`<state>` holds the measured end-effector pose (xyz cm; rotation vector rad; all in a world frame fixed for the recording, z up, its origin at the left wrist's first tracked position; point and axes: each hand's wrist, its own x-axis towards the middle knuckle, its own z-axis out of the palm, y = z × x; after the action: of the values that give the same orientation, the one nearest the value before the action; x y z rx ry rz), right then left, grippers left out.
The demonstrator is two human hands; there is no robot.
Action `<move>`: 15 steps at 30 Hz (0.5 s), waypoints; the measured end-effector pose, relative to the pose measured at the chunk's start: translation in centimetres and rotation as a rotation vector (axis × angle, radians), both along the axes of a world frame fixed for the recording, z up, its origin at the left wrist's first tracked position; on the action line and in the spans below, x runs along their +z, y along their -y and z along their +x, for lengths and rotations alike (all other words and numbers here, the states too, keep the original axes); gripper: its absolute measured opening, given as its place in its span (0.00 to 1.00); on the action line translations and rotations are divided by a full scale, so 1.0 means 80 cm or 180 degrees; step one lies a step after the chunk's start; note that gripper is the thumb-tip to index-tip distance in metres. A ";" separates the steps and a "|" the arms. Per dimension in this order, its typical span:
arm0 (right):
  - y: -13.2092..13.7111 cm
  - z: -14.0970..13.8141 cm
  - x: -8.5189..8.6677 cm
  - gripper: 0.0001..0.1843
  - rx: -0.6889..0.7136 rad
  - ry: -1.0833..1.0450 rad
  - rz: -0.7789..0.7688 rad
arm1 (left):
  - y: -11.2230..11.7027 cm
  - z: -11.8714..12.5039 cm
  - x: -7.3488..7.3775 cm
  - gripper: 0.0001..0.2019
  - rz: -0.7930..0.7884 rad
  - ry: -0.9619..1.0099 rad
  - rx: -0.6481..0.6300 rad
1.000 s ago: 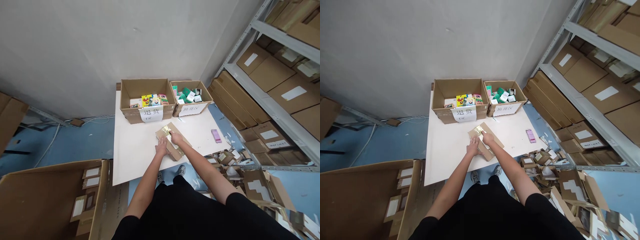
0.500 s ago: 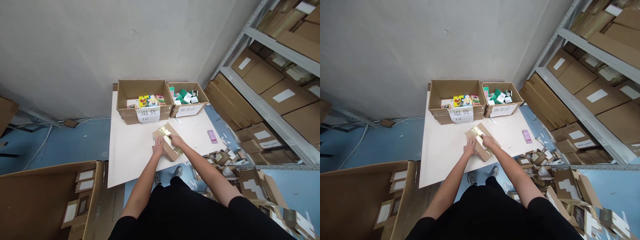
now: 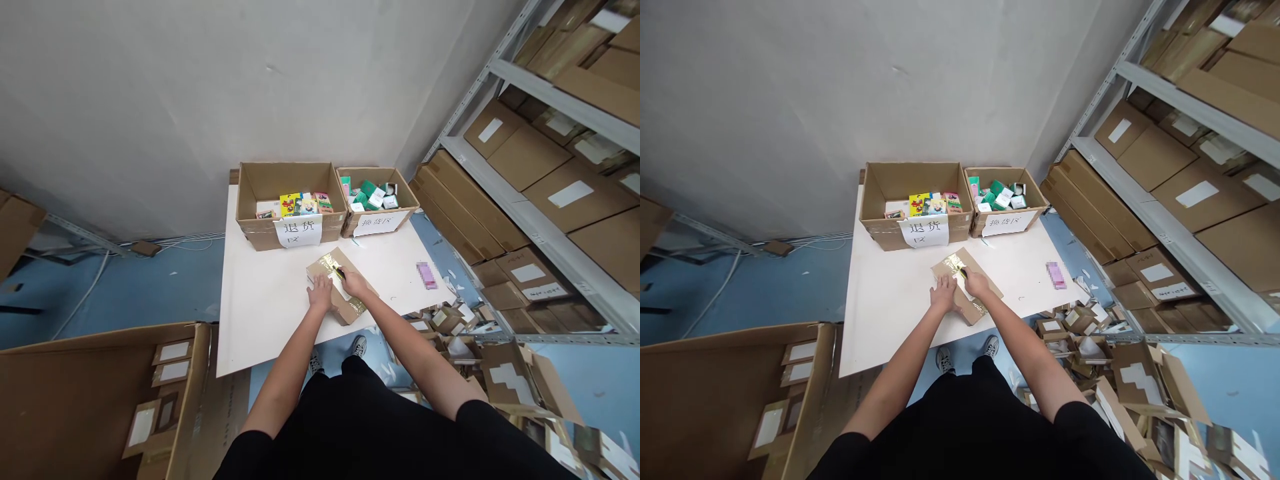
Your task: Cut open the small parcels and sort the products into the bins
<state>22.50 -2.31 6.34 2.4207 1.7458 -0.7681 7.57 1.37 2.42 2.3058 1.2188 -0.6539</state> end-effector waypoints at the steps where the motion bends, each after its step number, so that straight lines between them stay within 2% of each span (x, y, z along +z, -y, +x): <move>1: -0.005 -0.002 -0.001 0.29 0.0029 0.0038 -0.0029 | 0.000 0.003 0.000 0.70 0.0014 -0.0004 -0.0010; 7: -0.032 -0.008 -0.010 0.29 0.0103 0.0134 -0.0161 | -0.002 0.009 -0.005 0.73 0.0019 0.0085 0.0018; 15: -0.024 -0.003 -0.015 0.30 0.0241 0.0189 -0.0156 | -0.004 0.008 -0.009 0.74 0.0031 0.0006 -0.0036</move>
<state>22.24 -0.37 5.13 2.3072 1.7640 -0.7144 8.22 1.69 1.72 2.3224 1.2114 -0.6512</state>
